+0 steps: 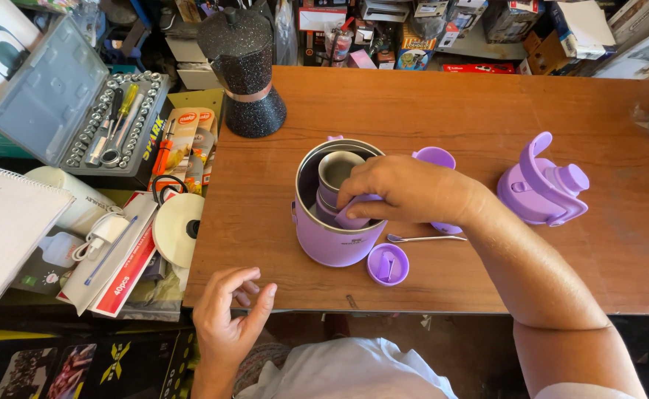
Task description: Assemble and disassemble a multi-part purple thermos set by nesting cups and fitting lids.
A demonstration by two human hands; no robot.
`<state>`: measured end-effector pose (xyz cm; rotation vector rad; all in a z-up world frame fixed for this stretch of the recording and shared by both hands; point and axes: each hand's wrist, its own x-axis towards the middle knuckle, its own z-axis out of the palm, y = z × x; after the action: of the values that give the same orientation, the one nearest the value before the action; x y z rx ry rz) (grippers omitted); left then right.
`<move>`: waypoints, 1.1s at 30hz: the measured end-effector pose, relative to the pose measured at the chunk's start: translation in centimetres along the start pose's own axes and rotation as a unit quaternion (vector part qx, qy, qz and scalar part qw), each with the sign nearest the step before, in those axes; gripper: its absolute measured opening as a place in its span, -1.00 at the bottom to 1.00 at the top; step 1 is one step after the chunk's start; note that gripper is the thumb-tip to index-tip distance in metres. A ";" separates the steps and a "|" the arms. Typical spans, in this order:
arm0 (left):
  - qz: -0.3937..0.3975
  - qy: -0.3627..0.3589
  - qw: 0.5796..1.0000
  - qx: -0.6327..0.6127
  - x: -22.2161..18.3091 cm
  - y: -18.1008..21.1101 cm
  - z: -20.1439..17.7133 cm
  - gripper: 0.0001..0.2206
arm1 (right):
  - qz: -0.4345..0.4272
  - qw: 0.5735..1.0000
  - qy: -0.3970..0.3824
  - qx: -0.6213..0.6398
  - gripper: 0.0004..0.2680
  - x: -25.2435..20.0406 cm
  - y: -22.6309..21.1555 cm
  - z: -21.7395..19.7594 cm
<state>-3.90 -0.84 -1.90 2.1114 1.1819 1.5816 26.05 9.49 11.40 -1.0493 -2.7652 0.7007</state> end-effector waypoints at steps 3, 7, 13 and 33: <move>0.003 0.000 1.000 0.002 0.0 0.0 -0.1 -0.79 | -0.001 1.000 0.029 -0.001 -0.87 -0.2 0.2 -0.1; 0.003 -0.002 1.000 0.003 -0.1 0.0 -0.1 -0.79 | -0.007 0.998 0.047 0.039 -0.86 -0.3 0.5 -0.2; 0.004 -0.004 1.000 0.001 0.1 0.2 0.0 -0.80 | -0.029 0.971 0.140 0.189 -0.81 -1.1 -1.3 -1.5; 0.209 -0.162 0.950 0.165 11.8 4.0 5.7 -0.28 | -0.025 0.919 0.392 -0.031 -0.88 -1.8 1.3 2.5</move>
<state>3.95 6.62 6.56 2.8598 0.9843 1.1576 27.58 8.23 8.64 -0.9762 -2.1038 0.1200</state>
